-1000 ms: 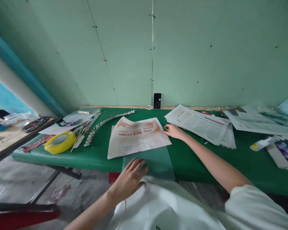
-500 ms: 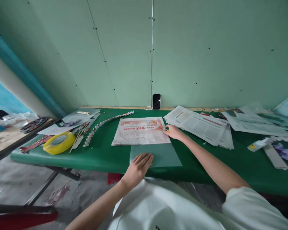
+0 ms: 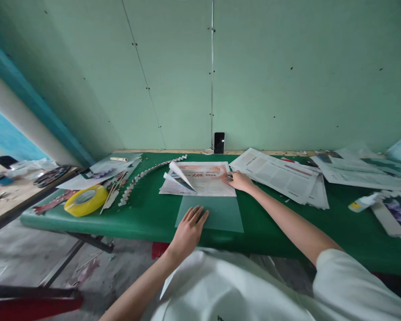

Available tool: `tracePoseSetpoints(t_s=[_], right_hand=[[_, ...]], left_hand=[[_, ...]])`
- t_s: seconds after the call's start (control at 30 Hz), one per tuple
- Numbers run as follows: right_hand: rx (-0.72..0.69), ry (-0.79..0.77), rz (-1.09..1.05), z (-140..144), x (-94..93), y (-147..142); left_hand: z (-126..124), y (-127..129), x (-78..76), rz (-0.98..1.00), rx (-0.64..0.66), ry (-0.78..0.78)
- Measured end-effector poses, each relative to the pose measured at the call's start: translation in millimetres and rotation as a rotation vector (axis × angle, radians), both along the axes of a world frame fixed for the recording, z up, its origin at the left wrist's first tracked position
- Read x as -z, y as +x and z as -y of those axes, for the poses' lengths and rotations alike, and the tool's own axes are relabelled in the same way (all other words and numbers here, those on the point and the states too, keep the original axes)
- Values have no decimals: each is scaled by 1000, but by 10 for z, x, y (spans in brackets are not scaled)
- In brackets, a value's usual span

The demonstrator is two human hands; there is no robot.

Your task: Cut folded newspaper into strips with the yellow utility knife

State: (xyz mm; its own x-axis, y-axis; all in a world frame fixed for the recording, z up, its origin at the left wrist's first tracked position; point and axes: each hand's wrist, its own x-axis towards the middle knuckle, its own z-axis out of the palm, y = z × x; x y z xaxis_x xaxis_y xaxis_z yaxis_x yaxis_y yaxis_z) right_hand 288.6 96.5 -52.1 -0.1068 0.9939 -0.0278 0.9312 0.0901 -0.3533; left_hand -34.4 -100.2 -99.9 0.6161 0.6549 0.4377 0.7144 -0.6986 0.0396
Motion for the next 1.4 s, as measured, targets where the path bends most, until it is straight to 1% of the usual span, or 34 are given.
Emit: tracePoseSetpoints(t_s=[0.1, 0.23, 0.33, 0.43, 0.53, 0.63, 0.77, 0.87, 0.97, 1.07, 1.17, 1.3, 1.4], right_hand=[[-69, -34, 1, 3, 1, 16], [-107, -45, -33, 31, 9, 78], [-132, -46, -40, 46, 16, 113], [-120, 4, -27, -11, -2, 132], [-119, 65, -53, -222, -68, 115], [-154, 93, -34, -583, -163, 49], [-145, 43, -7, -1083, -250, -55], [-141, -5, 3, -1320, -254, -87], [-149, -63, 21, -1438, -228, -63], [-163, -85, 31, -1512, -202, 8], [-162, -66, 34, -1588, -180, 111], [-180, -37, 17, -1677, -142, 227], [-222, -5, -23, -1714, -106, 240]], left_hand=[[-80, 42, 7, -11, -8, -28], [-187, 60, -1, -4, -12, -38], [-254, 18, 1, -2, -21, -74], [-291, -56, 28, -6, -33, -140], [-297, -116, 49, -4, -44, -168], [-285, -138, 35, -8, -36, -151], [-263, -123, -20, -23, -16, -112], [-258, -93, -56, -31, -23, -104], [-269, -53, -84, -43, -48, -104], [-292, -14, -94, -54, -67, -114], [-304, -3, -62, -67, -87, -133], [-276, -50, 6, -73, -142, -139], [-236, -93, 2, -75, -138, -133]])
